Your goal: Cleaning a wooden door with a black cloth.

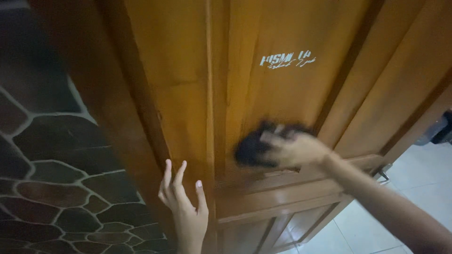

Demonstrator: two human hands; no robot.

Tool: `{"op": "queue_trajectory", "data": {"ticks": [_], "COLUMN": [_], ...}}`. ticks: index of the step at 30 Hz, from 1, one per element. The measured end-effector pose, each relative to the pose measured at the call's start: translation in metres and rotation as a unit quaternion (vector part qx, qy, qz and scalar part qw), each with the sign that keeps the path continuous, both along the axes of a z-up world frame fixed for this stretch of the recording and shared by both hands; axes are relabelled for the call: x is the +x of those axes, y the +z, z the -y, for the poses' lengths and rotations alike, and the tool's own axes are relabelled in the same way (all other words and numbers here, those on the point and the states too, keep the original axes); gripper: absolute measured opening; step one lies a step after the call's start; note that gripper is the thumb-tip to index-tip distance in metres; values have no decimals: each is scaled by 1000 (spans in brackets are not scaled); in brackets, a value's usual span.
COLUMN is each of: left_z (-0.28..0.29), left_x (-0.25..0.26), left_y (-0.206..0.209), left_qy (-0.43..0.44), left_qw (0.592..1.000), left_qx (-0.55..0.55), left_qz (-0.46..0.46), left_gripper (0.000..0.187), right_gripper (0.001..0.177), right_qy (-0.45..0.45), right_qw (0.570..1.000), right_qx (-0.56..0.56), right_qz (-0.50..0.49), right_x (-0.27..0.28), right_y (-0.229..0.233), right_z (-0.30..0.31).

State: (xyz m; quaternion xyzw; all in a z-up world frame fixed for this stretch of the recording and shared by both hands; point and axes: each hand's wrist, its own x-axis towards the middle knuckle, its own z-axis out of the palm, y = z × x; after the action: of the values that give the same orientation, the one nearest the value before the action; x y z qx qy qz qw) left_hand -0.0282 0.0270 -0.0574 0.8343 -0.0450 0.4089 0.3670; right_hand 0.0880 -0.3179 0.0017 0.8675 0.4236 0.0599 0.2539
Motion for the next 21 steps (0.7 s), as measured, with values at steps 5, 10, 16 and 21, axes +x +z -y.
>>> {"op": "queue_trajectory", "data": {"ticks": [5, 10, 16, 21], "left_z": [18, 37, 73, 120], "left_x": [-6, -7, -6, 4], "left_y": [7, 9, 20, 32], "left_qy": [12, 10, 7, -3], "left_qw": [1000, 998, 997, 998], "left_qx": [-13, 51, 56, 58], "left_qz": [-3, 43, 46, 29], "left_gripper": [50, 50, 51, 53], "right_gripper": [68, 71, 45, 59], "right_qy": [-19, -9, 70, 255], "right_qw": [804, 830, 993, 914], "right_qx": [381, 371, -66, -165], "right_qz": [456, 415, 67, 269], "right_x": [-4, -13, -34, -11], "right_y": [119, 95, 23, 87], "right_z": [28, 1, -14, 50]}}
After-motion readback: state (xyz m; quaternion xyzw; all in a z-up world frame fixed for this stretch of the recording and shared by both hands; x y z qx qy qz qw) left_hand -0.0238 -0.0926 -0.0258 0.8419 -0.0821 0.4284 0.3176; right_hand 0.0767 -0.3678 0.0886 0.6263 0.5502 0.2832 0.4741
